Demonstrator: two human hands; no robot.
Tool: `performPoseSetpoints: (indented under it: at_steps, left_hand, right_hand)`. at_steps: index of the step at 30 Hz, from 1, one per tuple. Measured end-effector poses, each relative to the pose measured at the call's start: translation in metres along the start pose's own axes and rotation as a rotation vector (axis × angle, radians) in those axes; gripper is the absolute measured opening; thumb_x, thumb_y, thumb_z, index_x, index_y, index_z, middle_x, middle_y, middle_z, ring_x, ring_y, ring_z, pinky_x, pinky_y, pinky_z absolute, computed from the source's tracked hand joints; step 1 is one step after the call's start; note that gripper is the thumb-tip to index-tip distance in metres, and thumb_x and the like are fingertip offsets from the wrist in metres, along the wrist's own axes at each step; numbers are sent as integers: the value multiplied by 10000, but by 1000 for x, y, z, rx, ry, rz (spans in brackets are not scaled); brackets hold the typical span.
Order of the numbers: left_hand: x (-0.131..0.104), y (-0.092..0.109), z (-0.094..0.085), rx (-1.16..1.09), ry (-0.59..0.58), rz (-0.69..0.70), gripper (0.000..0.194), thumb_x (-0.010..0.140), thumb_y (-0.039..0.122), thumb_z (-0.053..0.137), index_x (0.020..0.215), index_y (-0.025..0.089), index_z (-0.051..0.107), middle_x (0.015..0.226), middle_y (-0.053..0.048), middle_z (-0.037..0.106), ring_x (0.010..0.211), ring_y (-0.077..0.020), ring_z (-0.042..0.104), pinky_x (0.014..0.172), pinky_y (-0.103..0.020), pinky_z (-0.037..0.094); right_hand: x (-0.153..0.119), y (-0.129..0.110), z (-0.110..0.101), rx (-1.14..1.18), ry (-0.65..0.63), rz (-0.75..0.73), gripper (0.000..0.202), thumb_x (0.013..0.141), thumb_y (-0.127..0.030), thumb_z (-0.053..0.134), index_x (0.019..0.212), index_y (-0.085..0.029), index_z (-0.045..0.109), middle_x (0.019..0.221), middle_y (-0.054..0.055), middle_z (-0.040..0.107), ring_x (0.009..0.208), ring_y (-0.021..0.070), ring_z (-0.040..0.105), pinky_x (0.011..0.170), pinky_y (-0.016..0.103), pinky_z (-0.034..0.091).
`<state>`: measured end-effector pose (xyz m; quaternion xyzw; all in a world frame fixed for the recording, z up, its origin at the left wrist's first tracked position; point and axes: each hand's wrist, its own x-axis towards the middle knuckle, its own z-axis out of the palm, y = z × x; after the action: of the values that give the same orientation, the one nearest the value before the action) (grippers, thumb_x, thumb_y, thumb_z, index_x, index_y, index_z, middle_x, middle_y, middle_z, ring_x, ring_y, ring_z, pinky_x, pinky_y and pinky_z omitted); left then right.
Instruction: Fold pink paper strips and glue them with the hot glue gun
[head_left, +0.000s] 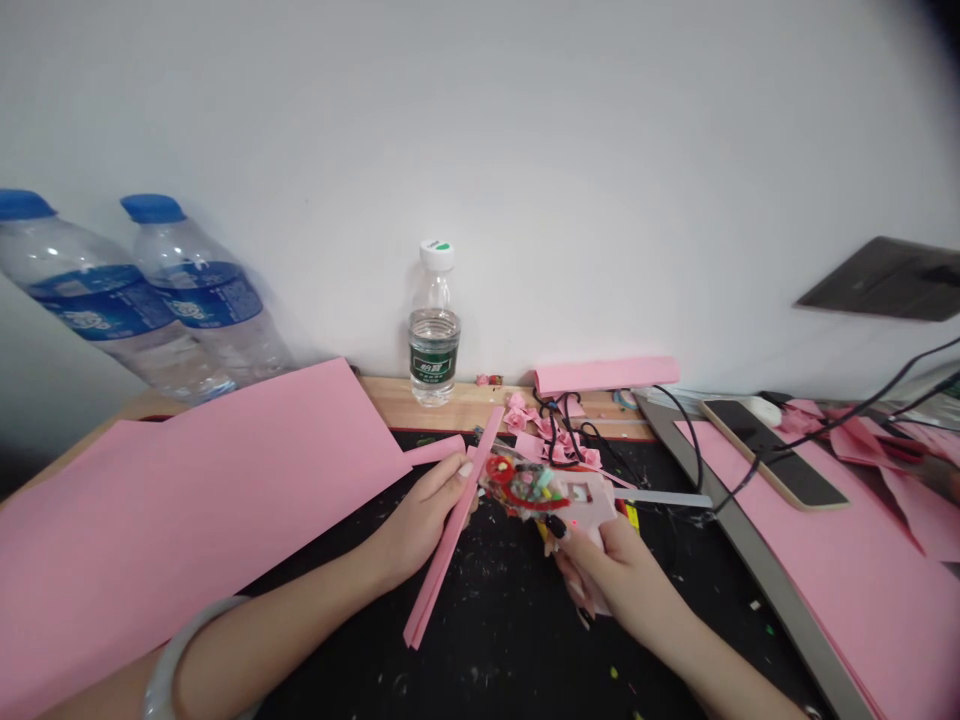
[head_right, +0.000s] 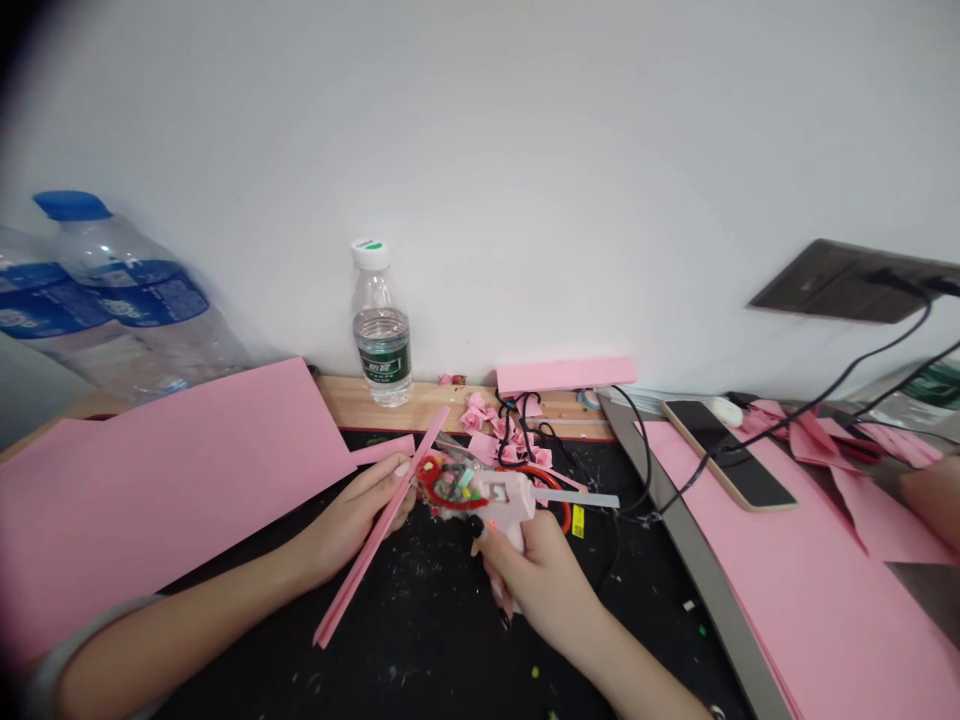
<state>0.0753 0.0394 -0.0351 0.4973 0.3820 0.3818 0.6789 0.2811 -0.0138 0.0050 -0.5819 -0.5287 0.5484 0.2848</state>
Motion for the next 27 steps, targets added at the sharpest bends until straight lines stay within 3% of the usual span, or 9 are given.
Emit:
performPoseSetpoints:
  at_steps: [5,14,21,24,27]
  left_hand:
    - [-3,5,1,20,-61,-10,300,930,449,431,780,194,485,647,36,445,555,-108,349,506,-241,262]
    - [-4,12,0,56,-165,-30,331,949,427,405,738,181,471,633,44,401,560,-99,309,533,-252,254]
    - [-5,13,-1,54,-193,-39,336,945,430,406,729,180,462,631,48,412,559,-98,318,538,-247,262]
    - [-4,11,-1,39,-193,-43,325,944,432,405,742,182,453,618,53,413,545,-94,310,529,-245,257]
    - [-2,9,-2,14,-186,-42,303,944,418,413,759,181,454,612,53,422,536,-90,316,510,-237,247]
  right_hand:
    - [4,5,-4,65,69,-31,541,769,-674,496,538,-186,471,390,-31,434,324,72,372,339,199,250]
    - [9,0,-12,104,265,-31,544,758,-627,551,451,-186,463,360,-16,434,320,88,389,348,220,277]
    - [17,2,-22,134,414,-85,484,772,-583,549,508,-183,483,401,-20,458,344,98,402,354,220,283]
    - [18,1,-28,52,442,-101,454,800,-545,516,545,-171,516,432,-1,497,372,112,434,375,223,302]
    - [15,0,-34,-147,572,-159,404,811,-491,508,554,-180,499,435,-10,483,393,116,426,390,225,307]
